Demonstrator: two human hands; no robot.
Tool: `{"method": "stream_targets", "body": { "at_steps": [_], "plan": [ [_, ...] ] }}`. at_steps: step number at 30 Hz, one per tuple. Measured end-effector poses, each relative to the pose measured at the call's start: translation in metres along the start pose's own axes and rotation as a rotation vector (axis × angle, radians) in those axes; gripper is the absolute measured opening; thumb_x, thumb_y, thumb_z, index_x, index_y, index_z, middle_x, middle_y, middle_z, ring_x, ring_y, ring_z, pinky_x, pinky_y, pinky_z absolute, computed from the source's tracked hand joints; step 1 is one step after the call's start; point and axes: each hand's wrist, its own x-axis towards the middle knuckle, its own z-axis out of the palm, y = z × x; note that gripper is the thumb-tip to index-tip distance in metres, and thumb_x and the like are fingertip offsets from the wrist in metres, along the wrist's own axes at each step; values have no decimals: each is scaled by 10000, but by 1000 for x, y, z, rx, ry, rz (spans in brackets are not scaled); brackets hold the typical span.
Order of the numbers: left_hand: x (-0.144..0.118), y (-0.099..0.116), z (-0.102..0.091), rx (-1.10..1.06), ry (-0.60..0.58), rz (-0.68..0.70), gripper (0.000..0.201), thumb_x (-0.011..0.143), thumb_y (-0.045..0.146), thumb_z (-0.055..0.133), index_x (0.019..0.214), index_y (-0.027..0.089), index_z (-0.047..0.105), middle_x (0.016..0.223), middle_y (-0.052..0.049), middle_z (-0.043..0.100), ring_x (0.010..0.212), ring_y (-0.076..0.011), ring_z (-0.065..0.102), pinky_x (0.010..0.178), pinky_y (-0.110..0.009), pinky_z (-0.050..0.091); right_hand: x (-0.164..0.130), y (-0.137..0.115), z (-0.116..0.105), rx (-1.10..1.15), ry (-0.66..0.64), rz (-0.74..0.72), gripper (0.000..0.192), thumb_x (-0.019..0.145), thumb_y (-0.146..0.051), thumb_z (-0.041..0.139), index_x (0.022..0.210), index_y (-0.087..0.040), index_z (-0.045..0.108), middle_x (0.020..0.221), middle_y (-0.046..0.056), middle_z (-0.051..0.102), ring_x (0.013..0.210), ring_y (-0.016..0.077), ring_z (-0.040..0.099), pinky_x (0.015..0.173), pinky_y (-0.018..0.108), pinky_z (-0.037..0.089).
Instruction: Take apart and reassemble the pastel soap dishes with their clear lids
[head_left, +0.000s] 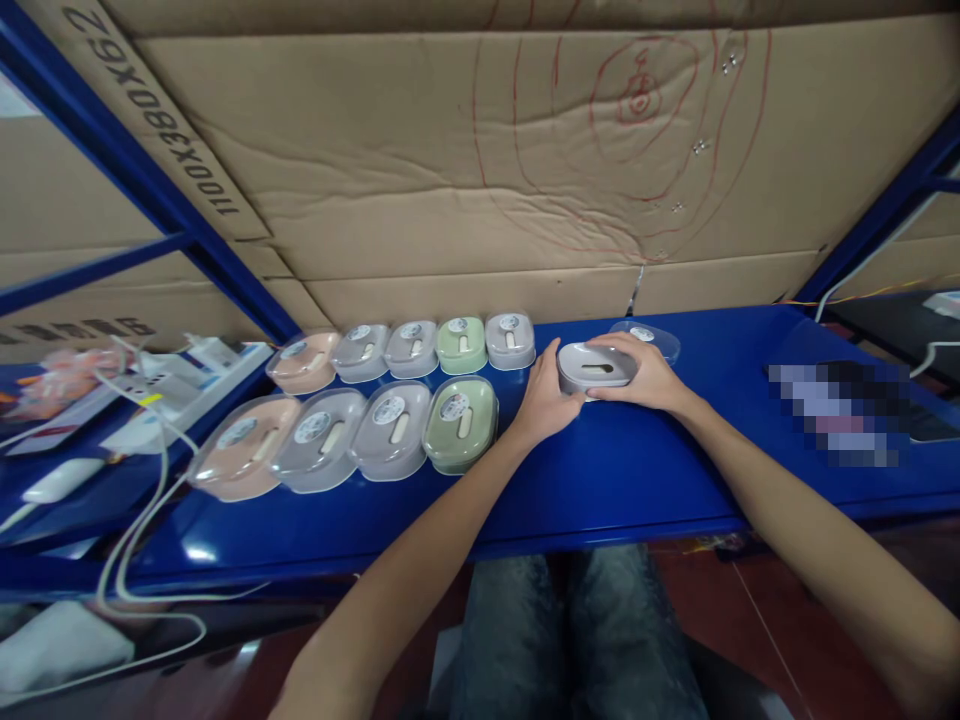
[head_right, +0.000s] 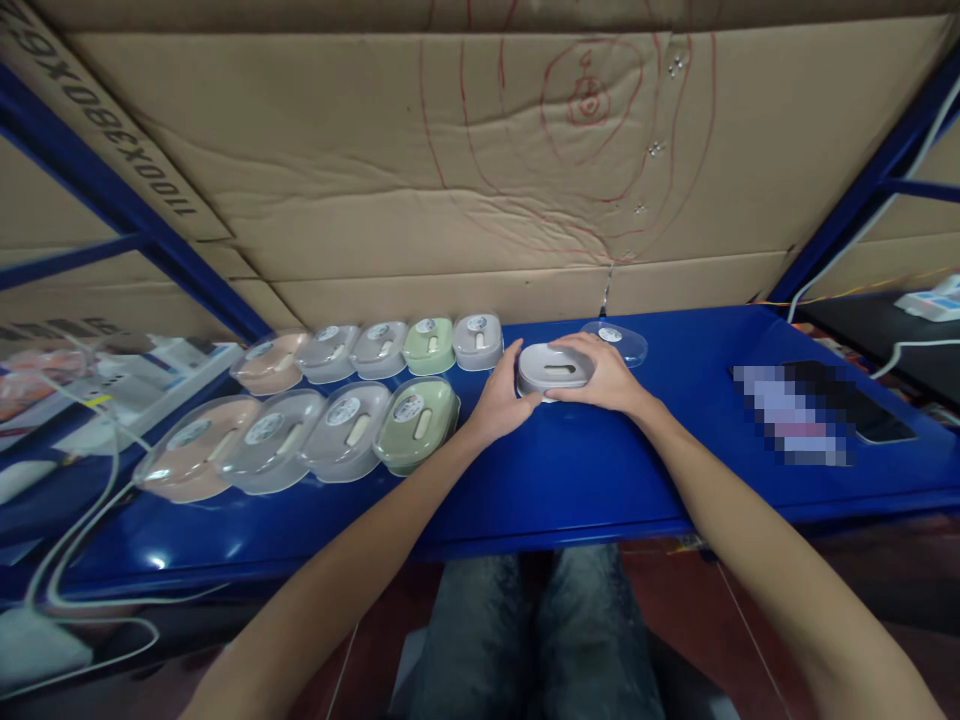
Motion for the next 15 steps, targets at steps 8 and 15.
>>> {"method": "stream_targets", "body": {
  "at_steps": [8,15],
  "plan": [
    [8,-19,5,-189,59,24,811,792,31,700,1567,222,556,1656,-120,576,1573,-341,524,1359,-552,380,0,5,0,-78,-57,-53,731,705,-602,982,1327,-296,750,1318,122,787,1211,393,745,1070,605,578],
    [6,-15,4,-171,28,17,791,780,14,656,1548,185,581,1597,-141,627,1509,-346,591,1327,-556,430,-4,17,8,-135,-86,-69,782,721,-647,969,1381,-301,733,1419,143,735,1297,405,706,1121,645,548]
  ]
}}
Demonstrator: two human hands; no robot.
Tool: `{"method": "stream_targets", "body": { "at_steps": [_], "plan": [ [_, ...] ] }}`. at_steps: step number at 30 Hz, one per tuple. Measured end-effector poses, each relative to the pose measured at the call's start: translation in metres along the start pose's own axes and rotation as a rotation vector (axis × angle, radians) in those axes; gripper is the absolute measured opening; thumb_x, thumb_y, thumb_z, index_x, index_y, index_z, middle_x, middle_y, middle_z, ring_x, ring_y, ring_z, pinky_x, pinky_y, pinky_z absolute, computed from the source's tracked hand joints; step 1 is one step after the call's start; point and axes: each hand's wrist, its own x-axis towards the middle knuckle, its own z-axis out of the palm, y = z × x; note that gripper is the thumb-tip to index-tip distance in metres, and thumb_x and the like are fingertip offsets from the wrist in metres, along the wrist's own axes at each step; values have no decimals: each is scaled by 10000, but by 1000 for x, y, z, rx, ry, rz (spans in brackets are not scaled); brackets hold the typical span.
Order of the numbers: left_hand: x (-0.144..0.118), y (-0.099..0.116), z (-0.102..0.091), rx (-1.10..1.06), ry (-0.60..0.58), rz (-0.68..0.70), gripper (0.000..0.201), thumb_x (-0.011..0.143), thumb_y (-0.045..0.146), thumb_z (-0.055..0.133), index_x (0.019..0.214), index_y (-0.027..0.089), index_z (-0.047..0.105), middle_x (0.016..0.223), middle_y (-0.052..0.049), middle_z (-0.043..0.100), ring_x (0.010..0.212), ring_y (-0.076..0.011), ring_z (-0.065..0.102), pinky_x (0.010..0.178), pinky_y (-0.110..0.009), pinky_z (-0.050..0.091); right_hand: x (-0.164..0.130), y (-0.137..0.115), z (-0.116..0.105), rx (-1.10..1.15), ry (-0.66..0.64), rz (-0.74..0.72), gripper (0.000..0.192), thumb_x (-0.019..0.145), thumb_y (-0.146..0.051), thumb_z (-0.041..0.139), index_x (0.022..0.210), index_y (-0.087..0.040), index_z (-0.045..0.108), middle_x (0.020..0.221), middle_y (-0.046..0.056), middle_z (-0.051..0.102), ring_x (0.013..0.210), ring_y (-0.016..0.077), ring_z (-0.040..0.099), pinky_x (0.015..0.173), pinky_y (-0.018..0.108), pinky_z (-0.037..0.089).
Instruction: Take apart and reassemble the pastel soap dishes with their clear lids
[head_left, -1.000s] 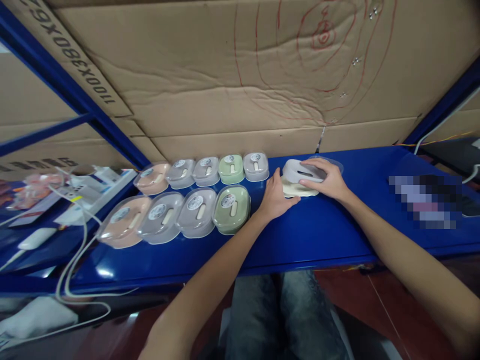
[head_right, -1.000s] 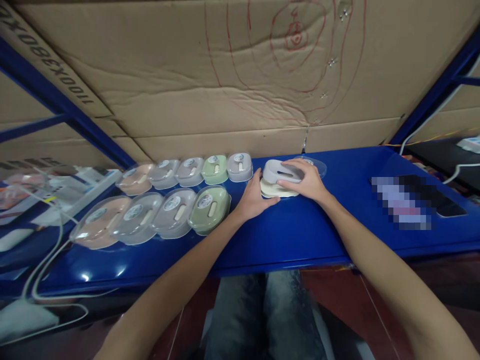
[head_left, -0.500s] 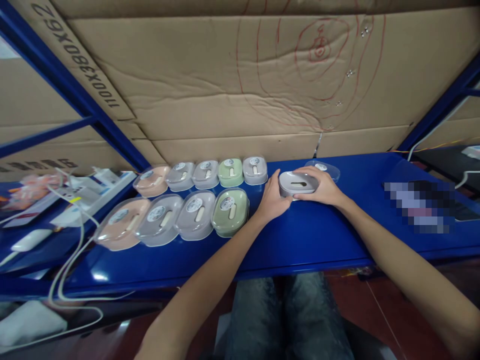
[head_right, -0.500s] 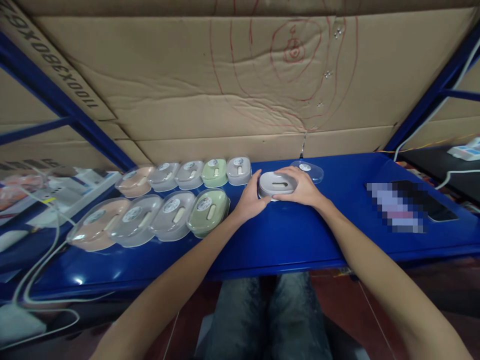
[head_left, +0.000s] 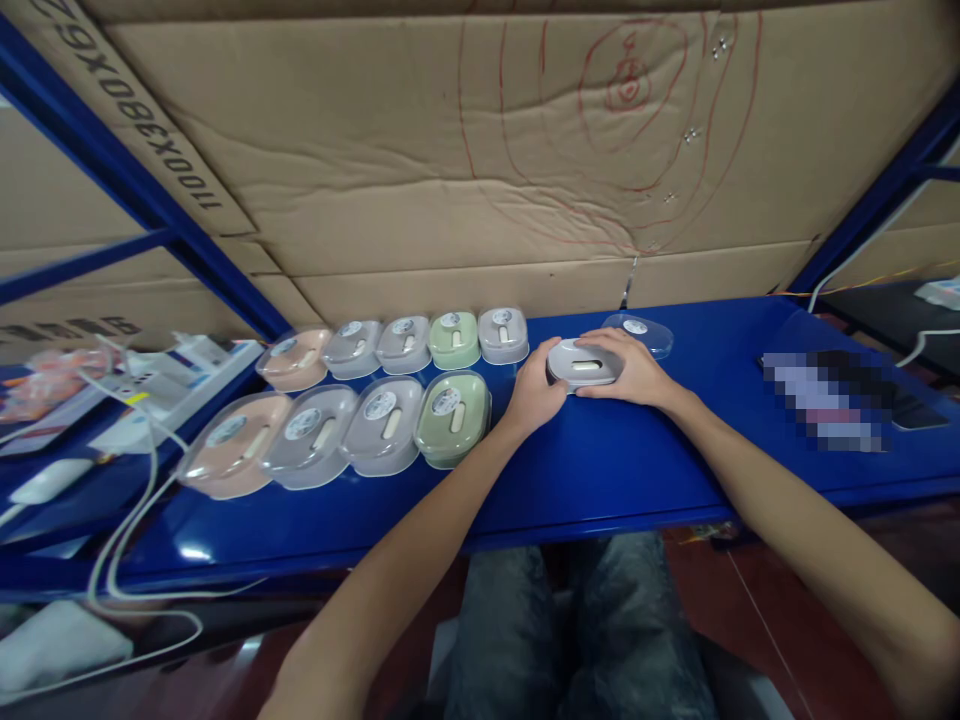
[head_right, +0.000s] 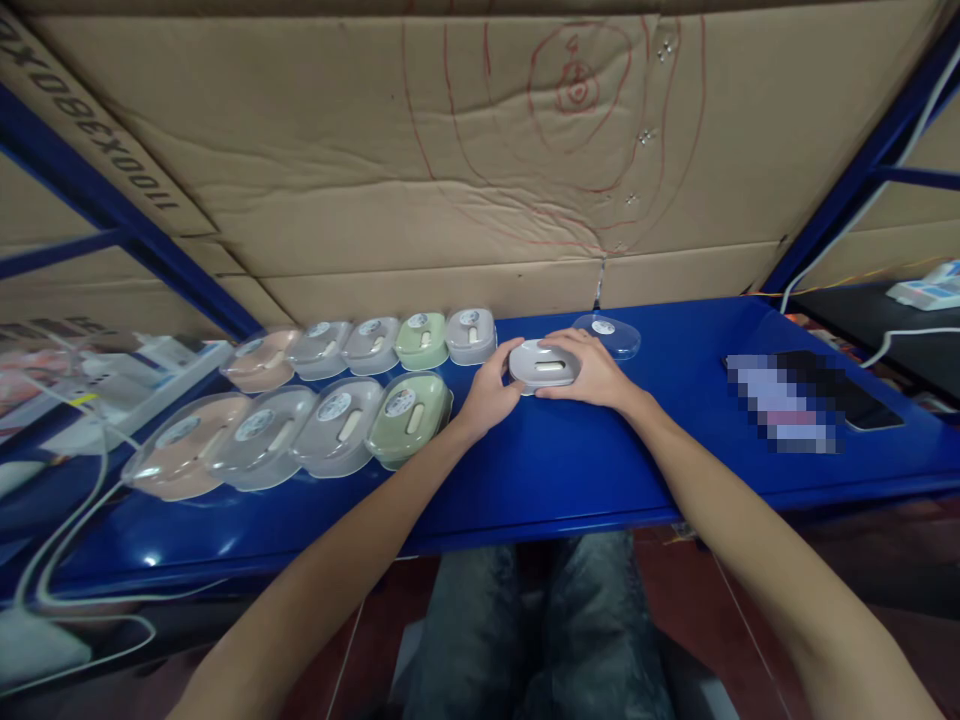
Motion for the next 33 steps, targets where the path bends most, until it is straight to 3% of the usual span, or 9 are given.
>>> {"method": "stream_targets", "body": {
  "at_steps": [7,16,25,29,33],
  "plan": [
    [-4,13,-3,177,-25,18,816,799,77,721,1590,160,540,1639,-175,579,1546,-377,540,1349,-579,375,-1,-1,0,16,-11,3,794,746,-665,947,1408,-288,722,1448,157,712,1335,400,693,1152,622,549],
    [-6,14,-3,243,-48,59,824,826,115,744,1608,150,487,1616,-212,560,1544,-395,522,1338,-605,367,-2,5,-1,0,-3,88,1053,645,-721,970,1525,-262,616,1448,160,721,1319,434,696,1145,647,542],
    [-8,15,1,316,-69,33,848,851,214,750,1639,148,445,1669,-222,500,1592,-406,455,1349,-592,328,0,8,-2,45,-49,148,909,646,-715,962,1390,-268,693,1373,131,756,1232,415,725,1116,612,550],
    [-10,18,2,388,-86,14,884,847,290,766,1640,93,429,1631,-254,513,1616,-451,389,1352,-607,299,0,12,0,34,-93,134,895,645,-696,964,1392,-279,700,1379,125,760,1233,420,715,1122,623,538],
    [-11,19,2,378,-106,26,906,841,307,770,1645,92,412,1667,-264,463,1624,-440,374,1360,-590,295,-1,12,3,-2,-118,133,909,676,-691,948,1443,-281,686,1396,138,743,1268,435,691,1136,642,521]
  ]
}}
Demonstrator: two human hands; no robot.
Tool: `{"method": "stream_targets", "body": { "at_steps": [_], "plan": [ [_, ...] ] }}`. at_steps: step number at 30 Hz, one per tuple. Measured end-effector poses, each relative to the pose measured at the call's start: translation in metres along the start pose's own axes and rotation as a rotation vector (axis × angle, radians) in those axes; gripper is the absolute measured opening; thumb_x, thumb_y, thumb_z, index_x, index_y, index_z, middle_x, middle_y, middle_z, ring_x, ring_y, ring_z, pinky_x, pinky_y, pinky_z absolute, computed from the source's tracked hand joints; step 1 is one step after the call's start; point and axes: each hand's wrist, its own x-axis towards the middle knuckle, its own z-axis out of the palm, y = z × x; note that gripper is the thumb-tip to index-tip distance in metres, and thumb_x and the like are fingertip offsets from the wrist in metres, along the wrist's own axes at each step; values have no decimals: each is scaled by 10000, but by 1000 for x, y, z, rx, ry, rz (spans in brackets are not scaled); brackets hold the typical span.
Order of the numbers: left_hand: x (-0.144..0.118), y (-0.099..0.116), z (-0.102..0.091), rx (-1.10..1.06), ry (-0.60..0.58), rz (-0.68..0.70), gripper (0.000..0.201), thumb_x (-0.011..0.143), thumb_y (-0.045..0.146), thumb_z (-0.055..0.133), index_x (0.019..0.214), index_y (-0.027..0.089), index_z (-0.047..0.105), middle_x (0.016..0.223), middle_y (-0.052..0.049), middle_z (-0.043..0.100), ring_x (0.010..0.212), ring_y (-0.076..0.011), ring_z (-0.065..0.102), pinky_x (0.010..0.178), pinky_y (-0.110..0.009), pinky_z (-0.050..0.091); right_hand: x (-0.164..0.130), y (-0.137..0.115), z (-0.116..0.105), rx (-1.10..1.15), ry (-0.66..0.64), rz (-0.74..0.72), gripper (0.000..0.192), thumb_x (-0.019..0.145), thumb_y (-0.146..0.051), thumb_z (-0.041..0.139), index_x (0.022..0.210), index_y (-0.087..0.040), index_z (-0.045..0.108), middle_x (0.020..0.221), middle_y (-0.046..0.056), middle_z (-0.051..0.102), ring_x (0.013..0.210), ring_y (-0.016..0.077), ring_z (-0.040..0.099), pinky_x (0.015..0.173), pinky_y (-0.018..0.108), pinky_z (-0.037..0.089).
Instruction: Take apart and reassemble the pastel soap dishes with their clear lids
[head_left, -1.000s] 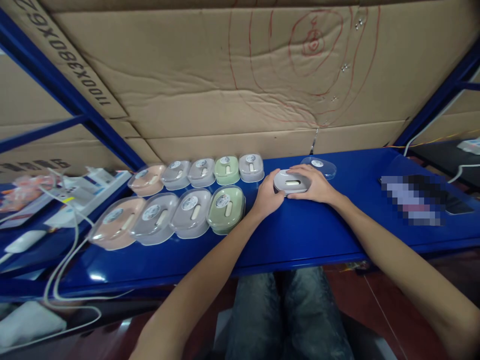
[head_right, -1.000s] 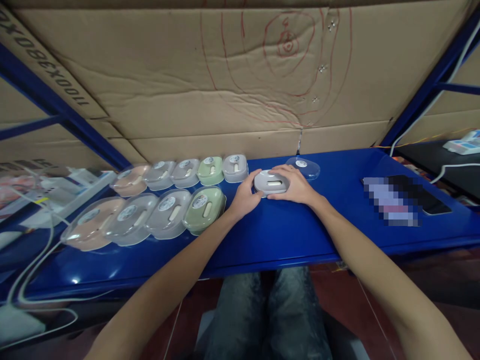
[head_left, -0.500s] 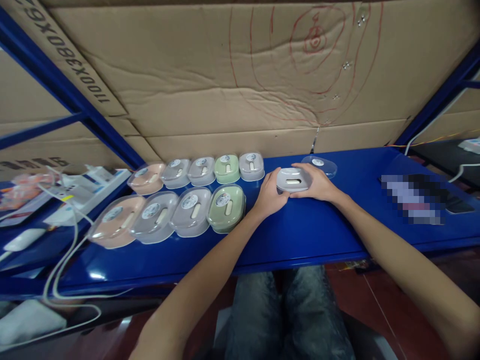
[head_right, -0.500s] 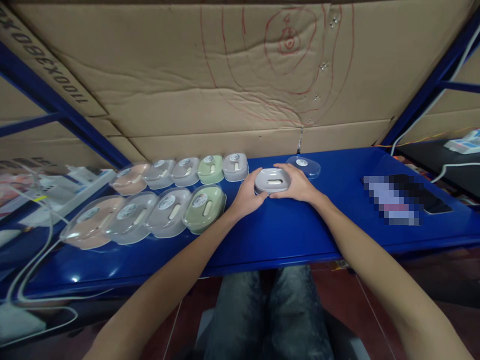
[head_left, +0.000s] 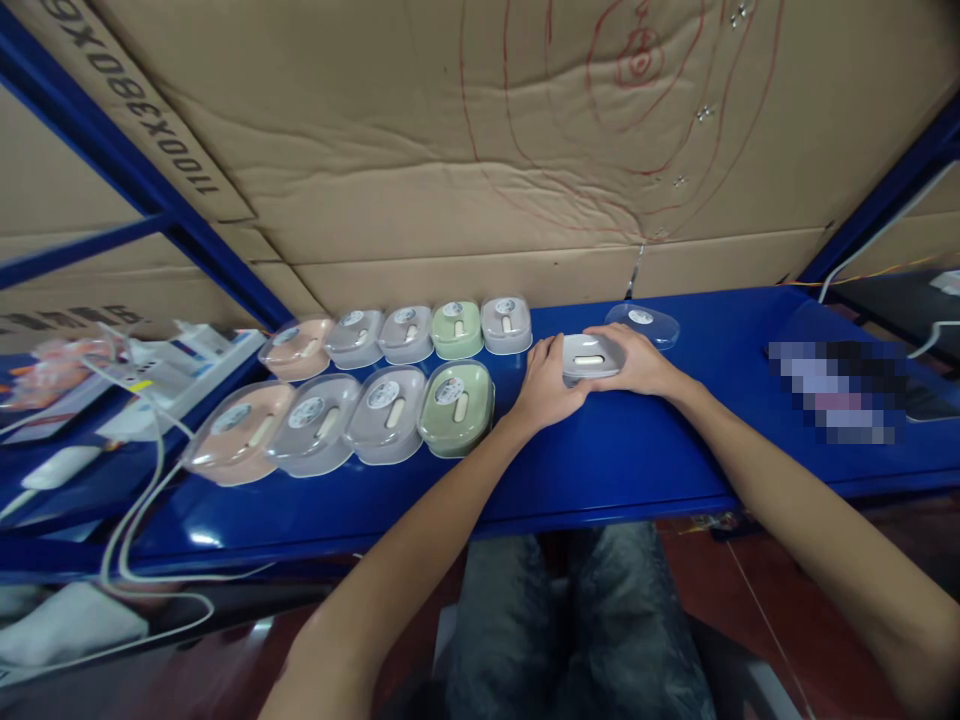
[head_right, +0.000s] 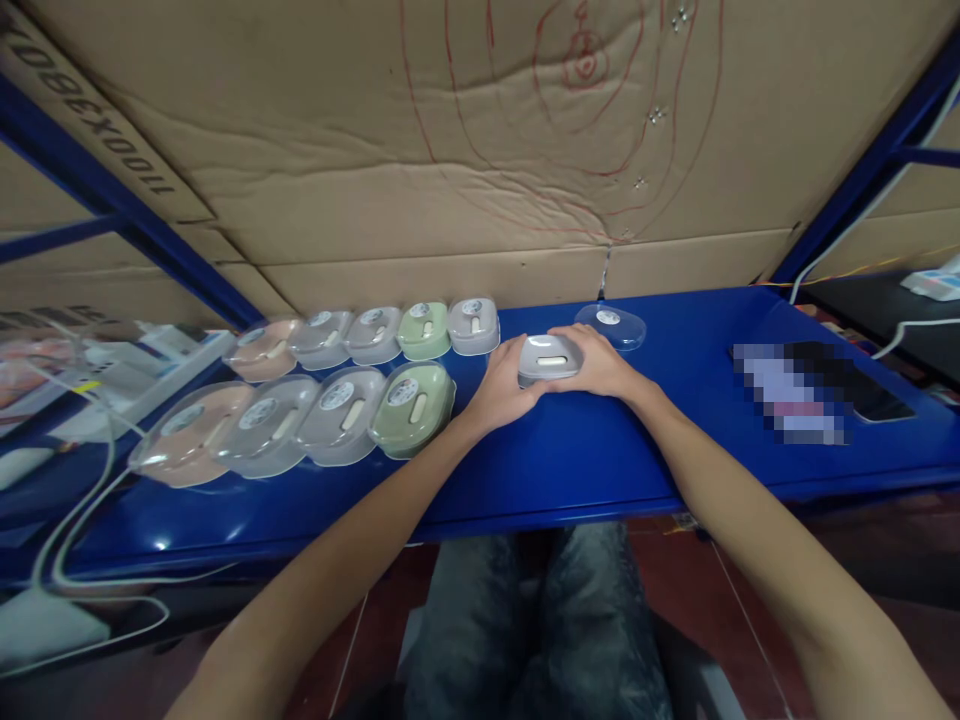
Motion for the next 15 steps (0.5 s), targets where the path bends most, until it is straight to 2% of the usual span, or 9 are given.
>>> {"method": "stream_targets", "body": {
  "at_steps": [4,7,9,12,13,15],
  "plan": [
    [0,1,-1,-18,2,-2,869,887,370,754,1641,98,418,1703,-264,429,1638,-430,362,1365,-574,289,-2,-1,-5,19,-11,-31,975,698,-681,937,1529,-266,642,1428,168,705,1312,439,665,1155,656,517],
    [0,2,-3,-34,11,-19,817,936,416,723,1632,100,437,1690,-262,455,1630,-419,388,1364,-567,290,-3,5,-18,177,56,-18,769,860,-679,809,1529,-338,641,1506,119,688,1380,407,657,1195,638,514],
    [0,2,-5,-32,7,-17,821,936,409,727,1634,90,436,1693,-270,452,1630,-420,390,1365,-568,286,-3,13,-28,255,190,44,615,944,-672,711,1476,-365,678,1502,87,705,1388,387,669,1206,622,523],
    [-1,2,-5,-32,-5,-14,834,933,398,731,1647,99,418,1711,-272,432,1644,-423,367,1366,-580,276,-6,31,-39,92,459,204,596,946,-689,693,1413,-321,725,1440,124,728,1351,411,684,1180,645,541],
    [-1,1,-4,-35,-8,-16,835,934,395,731,1649,103,414,1715,-270,428,1649,-422,360,1367,-581,274,-8,38,-40,0,511,252,637,928,-705,708,1416,-296,724,1432,147,724,1349,427,677,1175,662,537],
    [0,1,-4,-36,-9,-17,831,936,385,731,1648,102,411,1719,-270,422,1652,-420,355,1369,-579,269,-11,50,-37,-133,507,307,746,891,-745,732,1449,-250,700,1457,184,702,1384,454,643,1193,691,503]
  ]
}}
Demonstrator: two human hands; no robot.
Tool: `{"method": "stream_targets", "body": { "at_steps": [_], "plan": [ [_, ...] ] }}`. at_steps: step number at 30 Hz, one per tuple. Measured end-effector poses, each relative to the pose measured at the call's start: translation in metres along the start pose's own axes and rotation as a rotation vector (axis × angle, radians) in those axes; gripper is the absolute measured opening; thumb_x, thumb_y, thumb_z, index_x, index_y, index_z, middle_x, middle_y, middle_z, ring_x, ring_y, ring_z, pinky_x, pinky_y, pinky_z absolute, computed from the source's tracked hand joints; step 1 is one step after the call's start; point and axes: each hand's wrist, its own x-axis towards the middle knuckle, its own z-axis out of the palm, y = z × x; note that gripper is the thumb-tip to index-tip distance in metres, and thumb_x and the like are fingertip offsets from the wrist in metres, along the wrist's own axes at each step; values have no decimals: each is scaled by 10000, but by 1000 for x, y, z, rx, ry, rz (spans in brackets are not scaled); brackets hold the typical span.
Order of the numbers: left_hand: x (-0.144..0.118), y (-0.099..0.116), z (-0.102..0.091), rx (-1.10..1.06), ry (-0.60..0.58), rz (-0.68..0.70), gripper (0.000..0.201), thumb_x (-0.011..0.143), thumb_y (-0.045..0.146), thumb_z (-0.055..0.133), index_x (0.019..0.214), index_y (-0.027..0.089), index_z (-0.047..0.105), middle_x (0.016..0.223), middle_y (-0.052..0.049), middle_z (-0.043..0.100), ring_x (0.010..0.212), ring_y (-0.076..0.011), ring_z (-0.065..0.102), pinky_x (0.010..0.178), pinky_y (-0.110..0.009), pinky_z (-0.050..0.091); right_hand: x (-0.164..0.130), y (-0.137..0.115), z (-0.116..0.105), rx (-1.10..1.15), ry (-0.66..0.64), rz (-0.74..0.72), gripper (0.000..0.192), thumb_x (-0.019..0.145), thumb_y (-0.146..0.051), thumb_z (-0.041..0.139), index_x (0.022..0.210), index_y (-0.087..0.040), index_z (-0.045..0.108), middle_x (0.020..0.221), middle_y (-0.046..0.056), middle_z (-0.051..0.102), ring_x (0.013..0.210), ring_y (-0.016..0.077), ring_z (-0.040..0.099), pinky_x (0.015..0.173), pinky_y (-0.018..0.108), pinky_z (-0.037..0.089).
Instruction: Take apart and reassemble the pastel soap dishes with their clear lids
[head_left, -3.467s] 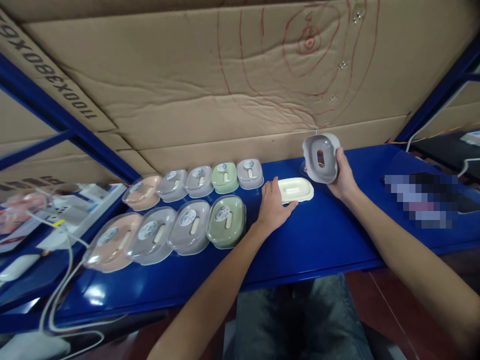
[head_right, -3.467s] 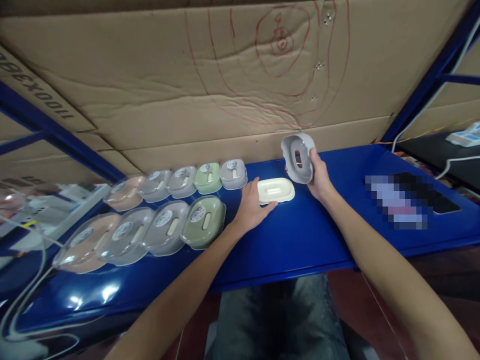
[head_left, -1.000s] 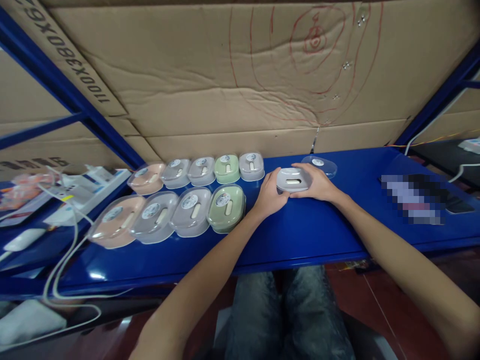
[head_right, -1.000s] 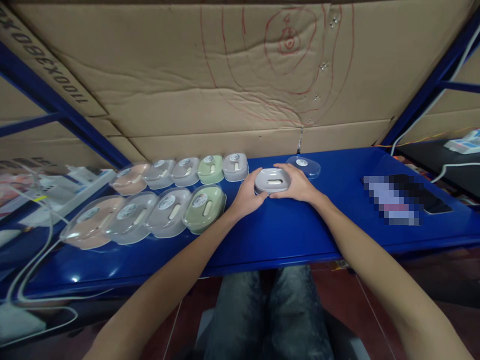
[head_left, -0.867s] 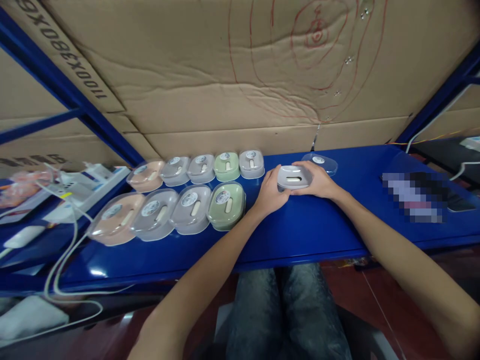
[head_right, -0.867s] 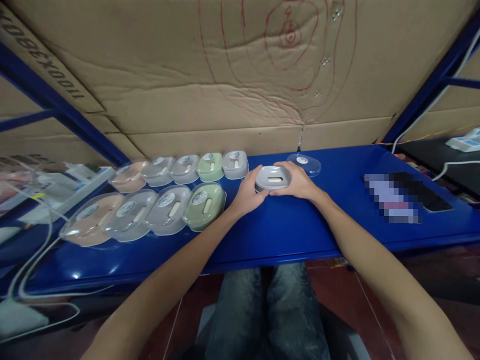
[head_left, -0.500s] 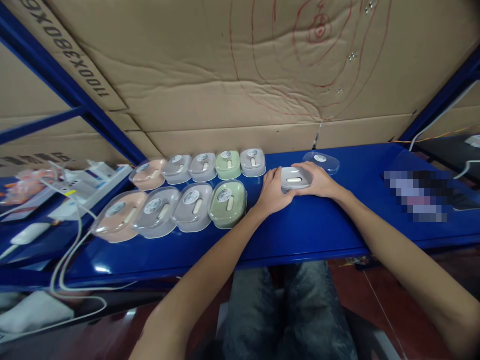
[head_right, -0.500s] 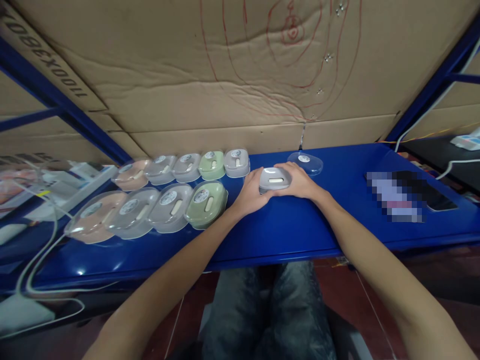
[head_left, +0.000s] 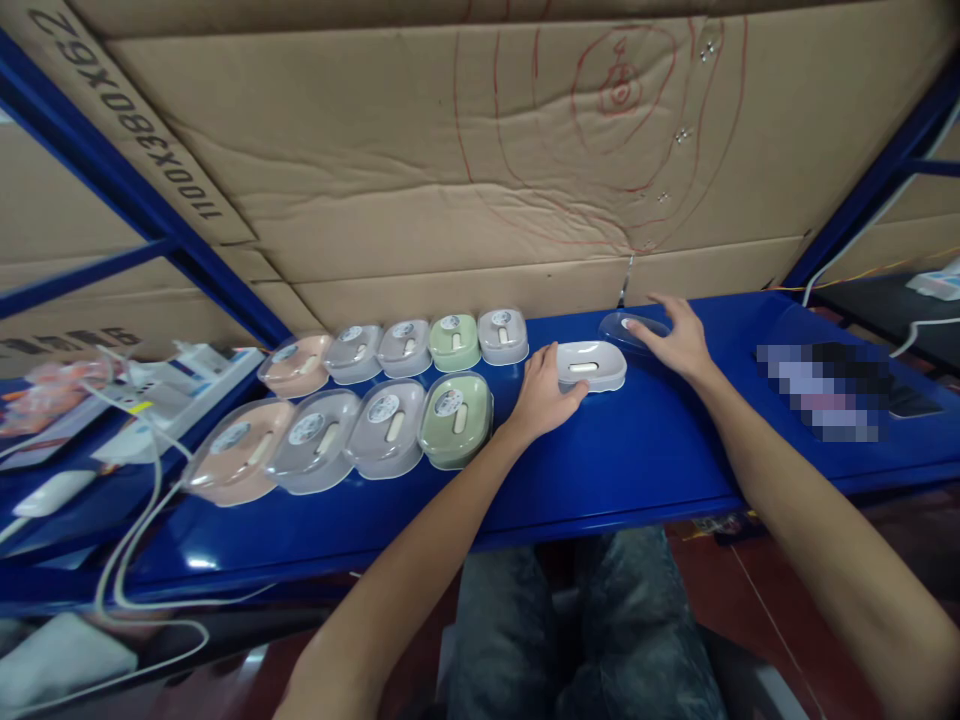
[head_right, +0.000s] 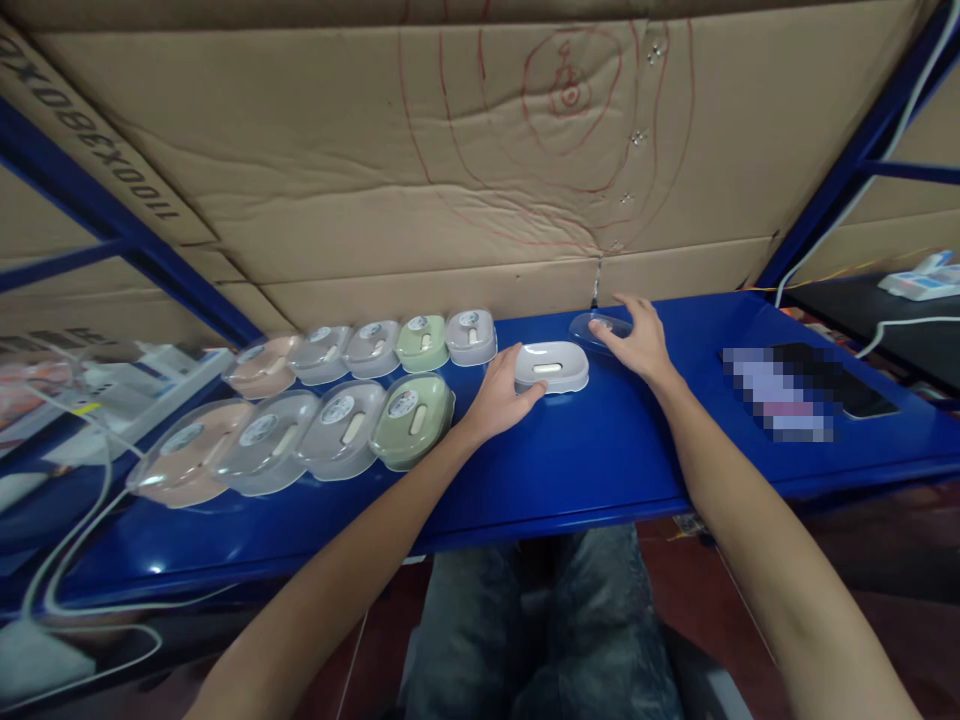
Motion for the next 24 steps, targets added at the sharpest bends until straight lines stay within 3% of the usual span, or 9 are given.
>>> {"method": "stream_targets", "body": {
  "at_steps": [3,6,11,14,18,24],
  "plan": [
    [0,0,1,-8,16,14,791,954,399,726,1630,109,435,1707,-263,438,1643,-411,374,1369,-568,275,-5,14,8,-78,-134,-33,872,838,-808,751,1478,-221,674,1522,208,657,1477,471,562,1241,703,441],
    [0,1,1,-11,24,14,766,981,457,711,1615,115,451,1691,-261,456,1637,-414,384,1364,-568,284,-8,20,13,-81,-230,-66,848,823,-849,738,1407,-235,708,1455,203,691,1421,461,596,1218,698,456],
    [1,0,2,24,11,17,787,1004,466,673,1627,56,421,1695,-293,437,1640,-421,373,1367,-561,275,-9,20,13,-138,-179,-16,794,738,-886,782,1219,-258,724,1190,177,730,1211,456,666,1072,693,557],
    [1,0,1,27,15,15,769,995,431,677,1629,79,422,1692,-280,447,1634,-417,388,1362,-568,288,-9,17,11,-184,-203,-19,861,709,-860,817,1292,-238,696,1262,209,703,1213,479,673,1049,698,571],
    [1,0,-1,17,14,5,762,993,407,676,1624,58,429,1677,-288,460,1627,-416,401,1366,-555,290,-11,13,10,-217,-255,-93,842,827,-790,753,1476,-264,652,1427,198,696,1312,495,659,1090,729,544],
    [1,0,0,-17,29,6,741,978,395,697,1618,117,447,1672,-256,477,1625,-404,410,1364,-574,294,-10,10,10,-161,-246,-129,713,846,-766,749,1375,-288,762,1249,146,803,1196,447,721,1054,693,581]
  ]
}}
